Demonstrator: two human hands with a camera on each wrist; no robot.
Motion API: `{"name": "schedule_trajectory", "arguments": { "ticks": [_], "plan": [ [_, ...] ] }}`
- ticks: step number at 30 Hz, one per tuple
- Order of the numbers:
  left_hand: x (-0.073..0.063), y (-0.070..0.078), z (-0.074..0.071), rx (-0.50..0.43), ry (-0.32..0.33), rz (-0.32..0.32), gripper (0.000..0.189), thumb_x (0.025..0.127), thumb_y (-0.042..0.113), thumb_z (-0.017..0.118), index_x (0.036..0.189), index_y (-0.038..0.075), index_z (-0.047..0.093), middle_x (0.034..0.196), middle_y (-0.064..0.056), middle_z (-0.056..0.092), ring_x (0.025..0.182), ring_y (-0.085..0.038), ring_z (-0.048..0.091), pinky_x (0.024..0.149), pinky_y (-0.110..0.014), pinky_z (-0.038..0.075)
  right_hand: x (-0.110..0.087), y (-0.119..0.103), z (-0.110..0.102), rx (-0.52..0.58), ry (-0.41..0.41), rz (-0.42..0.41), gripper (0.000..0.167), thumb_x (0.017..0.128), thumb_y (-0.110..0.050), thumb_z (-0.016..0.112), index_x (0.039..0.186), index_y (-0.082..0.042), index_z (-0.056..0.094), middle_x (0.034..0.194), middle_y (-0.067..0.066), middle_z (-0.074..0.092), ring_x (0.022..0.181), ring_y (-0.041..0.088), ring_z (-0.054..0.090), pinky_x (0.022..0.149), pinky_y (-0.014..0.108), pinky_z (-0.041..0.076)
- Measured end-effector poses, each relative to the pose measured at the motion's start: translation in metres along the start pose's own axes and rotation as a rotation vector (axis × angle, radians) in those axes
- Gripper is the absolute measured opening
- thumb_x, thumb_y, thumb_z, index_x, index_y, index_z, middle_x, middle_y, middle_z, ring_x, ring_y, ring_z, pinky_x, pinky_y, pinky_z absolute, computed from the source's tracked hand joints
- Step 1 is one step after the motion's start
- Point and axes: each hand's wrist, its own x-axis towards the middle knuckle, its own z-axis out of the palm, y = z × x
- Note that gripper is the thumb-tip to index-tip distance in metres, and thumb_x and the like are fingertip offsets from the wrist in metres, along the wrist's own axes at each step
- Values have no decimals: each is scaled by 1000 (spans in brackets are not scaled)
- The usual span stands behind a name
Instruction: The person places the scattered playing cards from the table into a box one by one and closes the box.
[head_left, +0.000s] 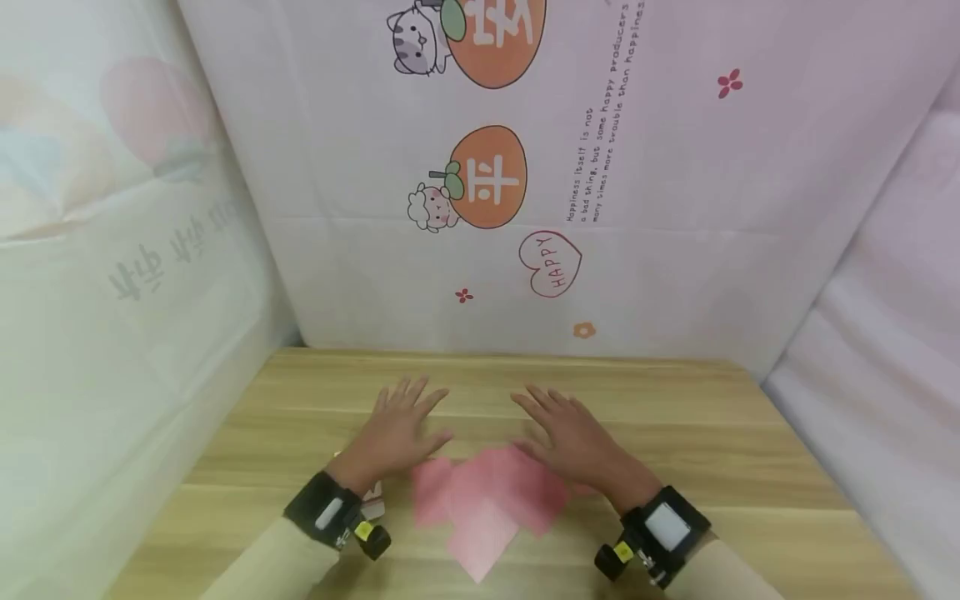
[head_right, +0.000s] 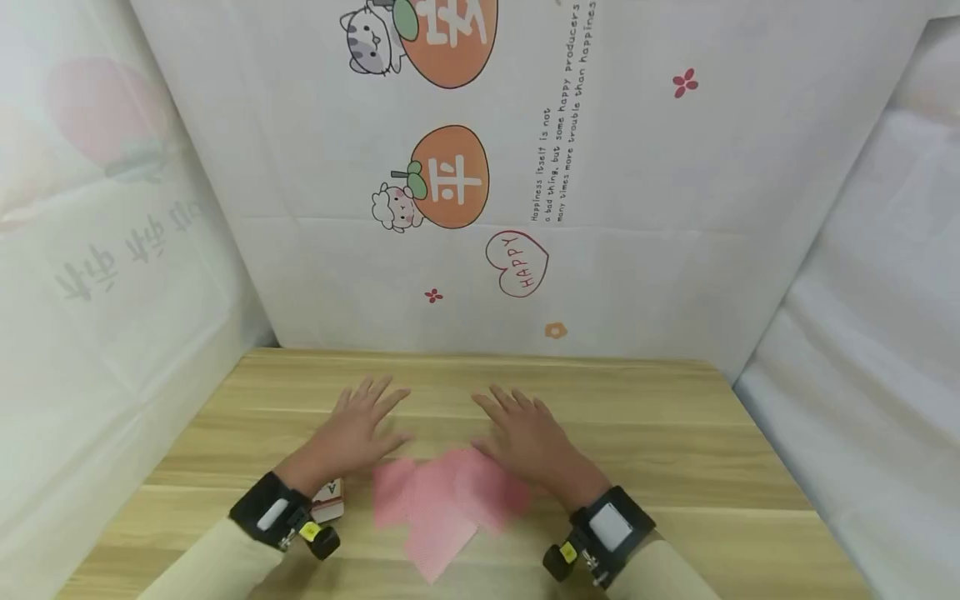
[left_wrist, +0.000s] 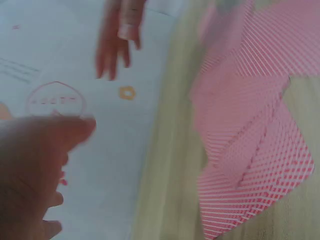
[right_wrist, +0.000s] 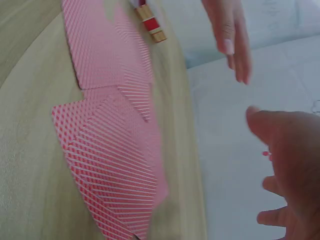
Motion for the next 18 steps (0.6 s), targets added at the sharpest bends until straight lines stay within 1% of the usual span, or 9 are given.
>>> {"name": "schedule_trajectory", "arguments": {
  "ticks": [2,4,6,8,10,12,13,15,18],
  "plan": [
    [-12,-2,-9,-73,27,-38,58,100,47,58,150,19,48,163,-15,30,150,-41,26,119,-64,22,-7,5,-9,56,-4,21,63,100,-50,57,155,-24,42,160,8,40,146,44,33,115,66,29],
    [-28,-9,-18,-155,54,-83,48,102,40,58,144,16,55,159,-14,39,146,-38,36,117,-60,31,-17,14,-15,120,-4,58,57,100,-46,59,152,-24,47,155,8,46,145,41,36,114,64,32],
    [-48,-17,-27,-222,74,-148,39,102,35,59,136,16,61,147,-11,54,128,-32,56,109,-56,43,-27,26,-17,183,-2,106,53,100,-42,61,149,-23,51,151,7,51,143,38,40,113,62,35],
    [-68,-29,-32,-269,91,-206,27,102,30,60,124,15,67,125,-6,67,104,-23,65,95,-50,53,-37,39,-16,213,2,129,49,100,-36,63,146,-20,54,148,10,54,139,37,45,112,60,38],
    [-86,-42,-33,-280,96,-248,15,99,23,64,111,16,70,101,1,69,82,-14,61,77,-38,55,-47,52,-12,228,4,122,48,99,-29,65,144,-14,56,146,16,54,136,41,48,111,61,39],
    [-104,-54,-28,-299,72,-286,10,97,18,66,105,15,70,86,5,63,73,-10,53,65,-29,49,-57,62,-5,213,-5,91,49,98,-26,67,143,-9,56,145,22,54,135,47,45,110,64,37],
    [-111,-60,-24,-306,54,-292,10,96,17,67,105,15,69,84,6,61,70,-9,51,62,-27,47,-63,66,-1,209,-15,72,52,97,-26,69,143,-6,55,146,24,52,136,51,43,110,66,36],
    [-125,-70,-14,-324,13,-287,20,94,18,70,113,13,67,84,6,60,70,-8,52,61,-24,47,-73,73,6,201,-33,51,59,94,-31,72,144,-6,54,148,26,48,138,55,37,110,70,31],
    [-137,-79,0,-377,-26,-271,44,92,27,74,130,10,61,92,5,61,76,-8,55,66,-25,50,-83,78,13,195,-68,47,69,91,-47,72,147,-10,52,154,21,44,142,56,30,110,74,26]
  ]
}}
